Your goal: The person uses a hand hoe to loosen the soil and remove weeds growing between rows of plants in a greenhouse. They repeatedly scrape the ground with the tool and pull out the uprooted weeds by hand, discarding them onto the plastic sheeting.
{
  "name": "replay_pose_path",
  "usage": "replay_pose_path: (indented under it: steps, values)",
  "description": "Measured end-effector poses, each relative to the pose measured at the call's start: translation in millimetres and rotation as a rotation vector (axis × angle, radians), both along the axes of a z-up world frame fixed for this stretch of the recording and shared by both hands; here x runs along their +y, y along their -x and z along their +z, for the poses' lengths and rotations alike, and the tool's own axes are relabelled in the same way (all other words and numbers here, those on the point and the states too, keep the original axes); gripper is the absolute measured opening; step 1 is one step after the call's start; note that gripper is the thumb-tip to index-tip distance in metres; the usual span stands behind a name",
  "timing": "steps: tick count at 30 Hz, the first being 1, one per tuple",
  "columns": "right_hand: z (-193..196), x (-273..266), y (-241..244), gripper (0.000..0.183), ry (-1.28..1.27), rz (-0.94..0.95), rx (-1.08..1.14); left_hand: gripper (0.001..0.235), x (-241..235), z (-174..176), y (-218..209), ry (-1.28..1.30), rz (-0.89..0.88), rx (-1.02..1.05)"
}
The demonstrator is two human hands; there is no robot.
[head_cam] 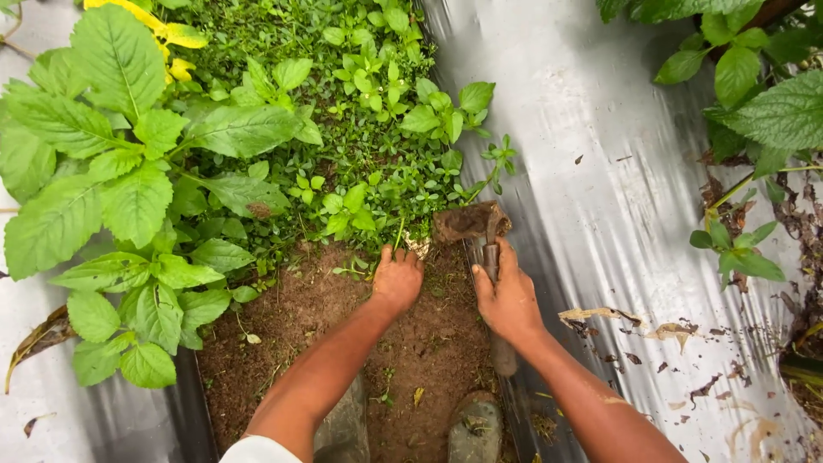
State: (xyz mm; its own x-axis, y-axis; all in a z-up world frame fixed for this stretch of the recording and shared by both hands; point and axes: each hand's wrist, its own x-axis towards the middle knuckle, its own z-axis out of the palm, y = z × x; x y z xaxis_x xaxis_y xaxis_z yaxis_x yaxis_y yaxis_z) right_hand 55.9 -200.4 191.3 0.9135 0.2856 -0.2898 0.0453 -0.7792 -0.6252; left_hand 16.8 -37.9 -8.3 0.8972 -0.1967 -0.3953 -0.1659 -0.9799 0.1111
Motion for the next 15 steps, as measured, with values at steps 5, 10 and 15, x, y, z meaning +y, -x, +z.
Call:
replay_pose_path:
  steps: [5, 10, 15]
  values:
    - [-44, -7, 18, 0.055, 0.016, -0.03, 0.127, 0.026, 4, 0, 11, 0.103, 0.043, -0.002]
    - [-11, 4, 5, 0.058, 0.075, -0.099, 0.174, 0.031, 8, -15, 13, 0.125, 0.06, 0.046]
    - [-55, -14, 9, 0.049, 0.031, -0.083, 0.182, 0.026, 8, 1, 14, 0.216, 0.13, -0.142]
